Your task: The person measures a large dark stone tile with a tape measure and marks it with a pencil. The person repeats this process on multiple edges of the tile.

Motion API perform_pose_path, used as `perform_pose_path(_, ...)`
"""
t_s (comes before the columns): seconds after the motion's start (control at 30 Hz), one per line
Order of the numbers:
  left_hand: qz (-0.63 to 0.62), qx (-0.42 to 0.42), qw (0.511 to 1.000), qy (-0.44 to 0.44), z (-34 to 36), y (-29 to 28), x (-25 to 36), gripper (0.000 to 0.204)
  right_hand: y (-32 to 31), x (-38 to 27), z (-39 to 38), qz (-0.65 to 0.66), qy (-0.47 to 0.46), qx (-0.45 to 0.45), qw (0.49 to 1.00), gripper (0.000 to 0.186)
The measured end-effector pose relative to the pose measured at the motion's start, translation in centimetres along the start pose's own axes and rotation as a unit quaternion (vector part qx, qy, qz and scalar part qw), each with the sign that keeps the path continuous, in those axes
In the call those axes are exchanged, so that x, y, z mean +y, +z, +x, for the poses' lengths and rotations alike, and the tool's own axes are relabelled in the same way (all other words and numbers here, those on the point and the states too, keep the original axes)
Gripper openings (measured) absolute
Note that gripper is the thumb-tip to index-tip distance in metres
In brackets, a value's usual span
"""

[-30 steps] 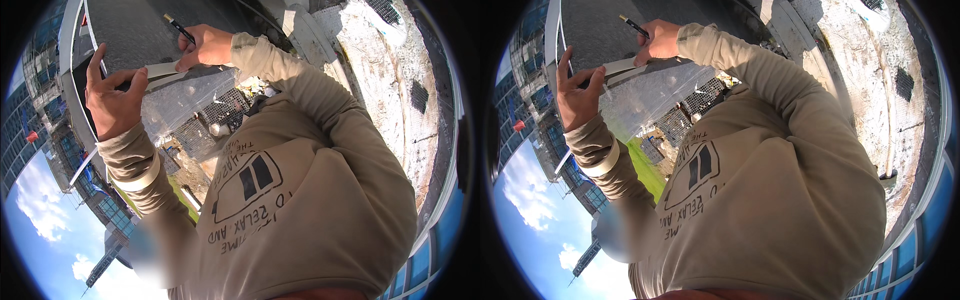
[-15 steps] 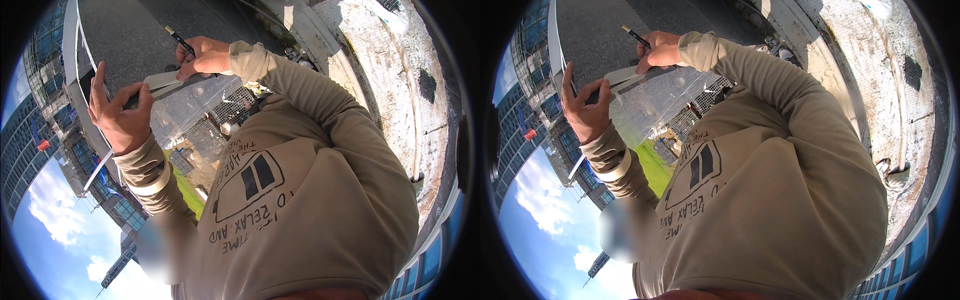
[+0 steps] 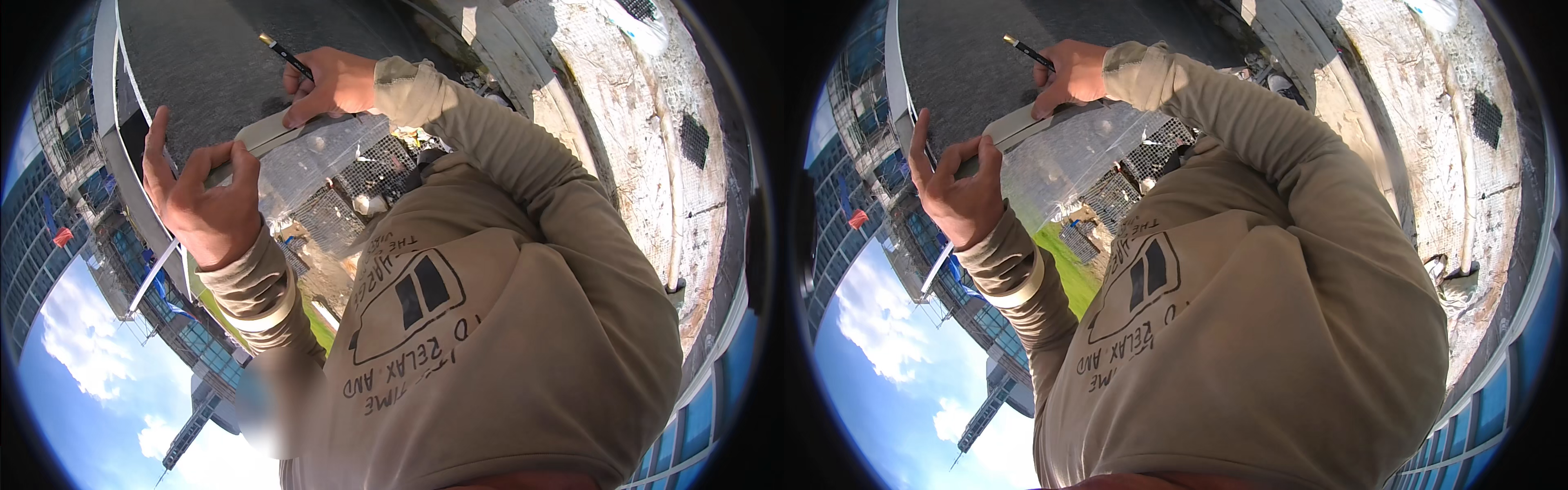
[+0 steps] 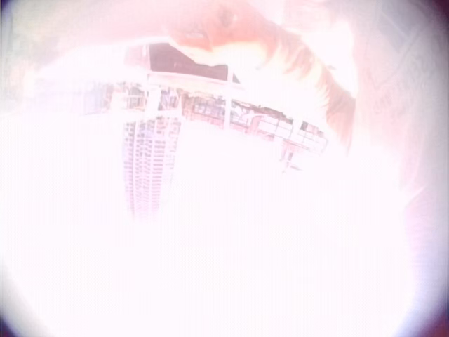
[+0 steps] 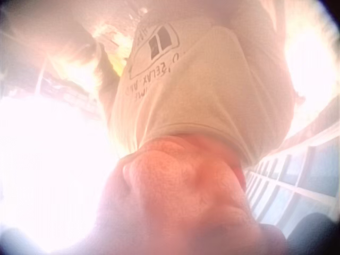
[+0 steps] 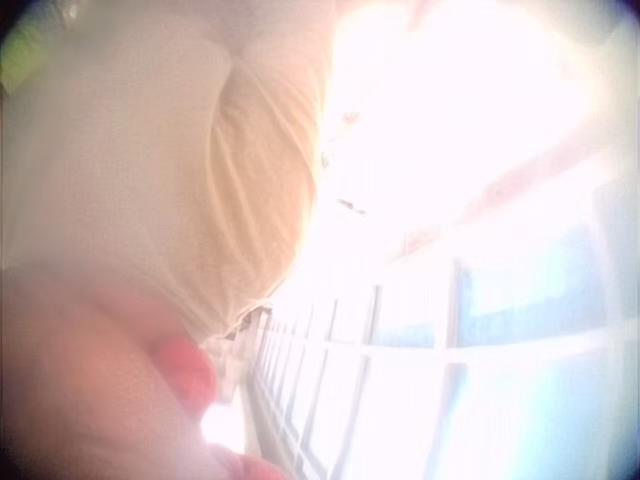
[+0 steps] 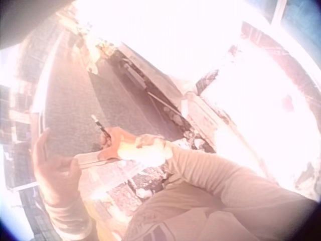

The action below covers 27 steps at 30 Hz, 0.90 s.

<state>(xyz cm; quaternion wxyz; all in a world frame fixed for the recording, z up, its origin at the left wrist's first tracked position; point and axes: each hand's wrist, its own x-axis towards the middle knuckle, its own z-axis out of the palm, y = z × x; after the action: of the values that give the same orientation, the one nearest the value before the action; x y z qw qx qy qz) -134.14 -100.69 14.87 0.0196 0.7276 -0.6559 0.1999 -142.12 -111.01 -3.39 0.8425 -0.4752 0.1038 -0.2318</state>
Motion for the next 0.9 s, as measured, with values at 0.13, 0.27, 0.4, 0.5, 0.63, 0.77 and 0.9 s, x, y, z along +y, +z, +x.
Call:
perform_pose_path(0.13,0.018,0.014,1.000,0.021,-0.01,0.05,0.11,0.006,-0.12,-0.14,0.17,-0.077,-0.012,0.013,0.997,0.044)
perform_pose_path(0.27,0.014,0.017,0.999,0.030,-0.06,0.18,0.05,0.005,-0.15,-0.26,0.08,-0.093,-0.004,0.010,0.996,0.044)
perform_pose_path(0.4,0.028,0.021,0.998,0.047,-0.11,0.28,0.01,0.004,-0.10,-0.33,0.03,-0.103,-0.002,0.013,0.995,0.046)
perform_pose_path(0.5,0.037,0.015,0.999,0.037,-0.24,0.36,0.11,0.004,-0.09,-0.32,0.00,-0.108,0.002,0.014,0.994,0.048)
perform_pose_path(0.63,0.040,0.024,0.998,0.042,-0.39,0.42,0.31,0.005,-0.13,-0.29,-0.01,-0.118,0.001,0.014,0.993,0.049)
perform_pose_path(0.77,0.052,0.026,0.997,0.040,-0.48,0.46,0.51,0.006,-0.14,-0.18,0.09,-0.114,-0.018,0.015,0.993,0.046)
perform_pose_path(0.9,0.063,0.026,0.997,0.038,-0.58,0.47,0.76,0.007,-0.21,-0.06,0.34,-0.111,-0.016,0.011,0.994,0.047)
